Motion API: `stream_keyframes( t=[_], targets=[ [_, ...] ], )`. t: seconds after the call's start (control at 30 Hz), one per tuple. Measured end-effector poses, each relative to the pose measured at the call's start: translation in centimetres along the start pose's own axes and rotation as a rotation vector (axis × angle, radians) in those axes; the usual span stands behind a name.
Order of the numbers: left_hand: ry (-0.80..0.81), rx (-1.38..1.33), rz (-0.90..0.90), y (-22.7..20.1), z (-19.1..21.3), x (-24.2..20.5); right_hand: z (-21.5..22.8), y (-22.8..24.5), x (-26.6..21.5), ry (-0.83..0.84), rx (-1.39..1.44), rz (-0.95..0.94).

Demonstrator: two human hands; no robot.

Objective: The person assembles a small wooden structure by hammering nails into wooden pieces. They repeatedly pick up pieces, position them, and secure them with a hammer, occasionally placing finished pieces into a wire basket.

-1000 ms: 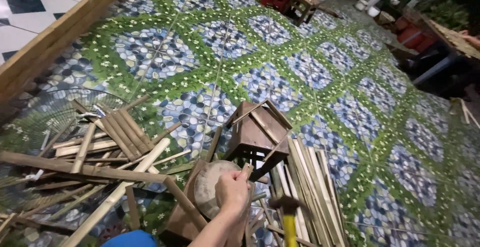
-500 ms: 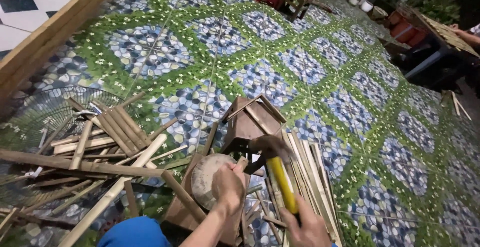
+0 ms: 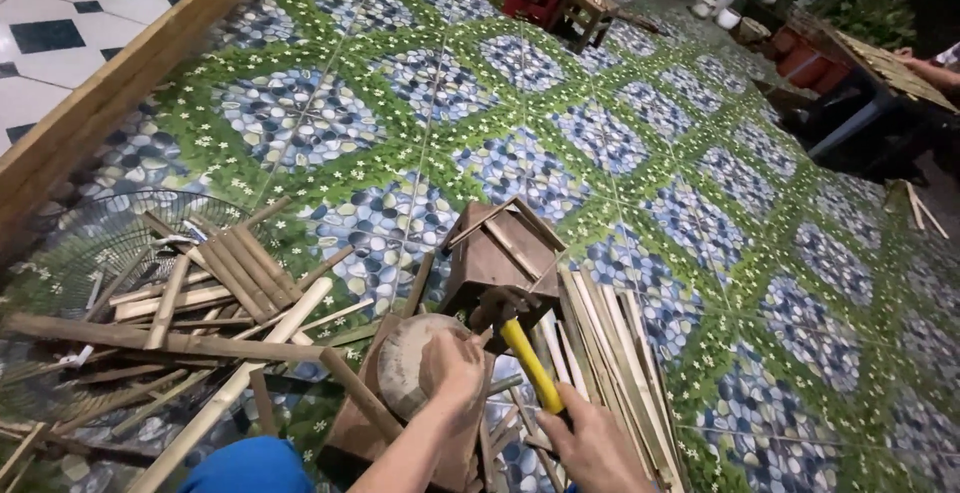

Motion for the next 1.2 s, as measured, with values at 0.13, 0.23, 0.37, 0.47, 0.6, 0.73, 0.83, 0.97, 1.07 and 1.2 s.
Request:
stream_keyframes(
  t=[0.13, 0.23, 0.37, 0.47, 0.6, 0.73, 0.83, 0.97, 1.07, 1.2],
  targets=[
    [0.078, 0.062, 0.115, -2.8, 1.8, -1.7, 1.0, 0.3, -0.6, -0.141, 0.138, 0.135],
    [0.083, 0.059, 0.196, -2.4, 1.4, -1.7, 1.3, 0.3, -1.4, -0.166, 0.165, 0.143],
    [0.045, 0.003, 0.081, -1.1, -0.3, -0.7, -0.9, -0.9, -0.7, 0.012, 0.055, -0.039],
    [0.002, 0.146, -0.121, -2.1, 0.3, -0.5, -1.1, -2.2, -0.1, -0.025, 0.078, -0.011],
    [0.041, 0.169, 0.03, -1.9, 0.2, 0.3, 0.1, -1.7, -0.6, -0.226, 0.131, 0.139],
    [0.059, 0.293, 0.075, -1.3, 0.0, 1.1, -1.1, 0.2, -0.5, 0.129, 0.084, -0.111],
    [0.045, 0.205, 0.081, -1.0, 0.6, 1.1, -0.4, -0.6, -0.2, 0.044, 0.205, -0.108],
    [-0.043, 0.19, 0.048, -1.1, 0.5, 0.9, 0.5, -0.7, -1.2, -0.26, 0.229, 0.15],
    [-0.033, 0.041, 0.18, -1.5, 1.7, -0.6, -0.2, -0.3, -0.4, -0.285, 0.267, 0.187],
    [0.02, 0.029, 0.178, -0.6, 1.2, -0.6, -2.7, 0.9, 2.8, -0.126, 0.567, 0.089]
  ],
)
Point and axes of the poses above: each hand's wrist, its own x-axis towards the middle knuckle, its own z-axis out of the back of the hand, y = z × x, the point moved 7 cm from there along x, towards the middle knuckle, and after that the axes turned 2 degrees about -x, right-handed, at the moved point
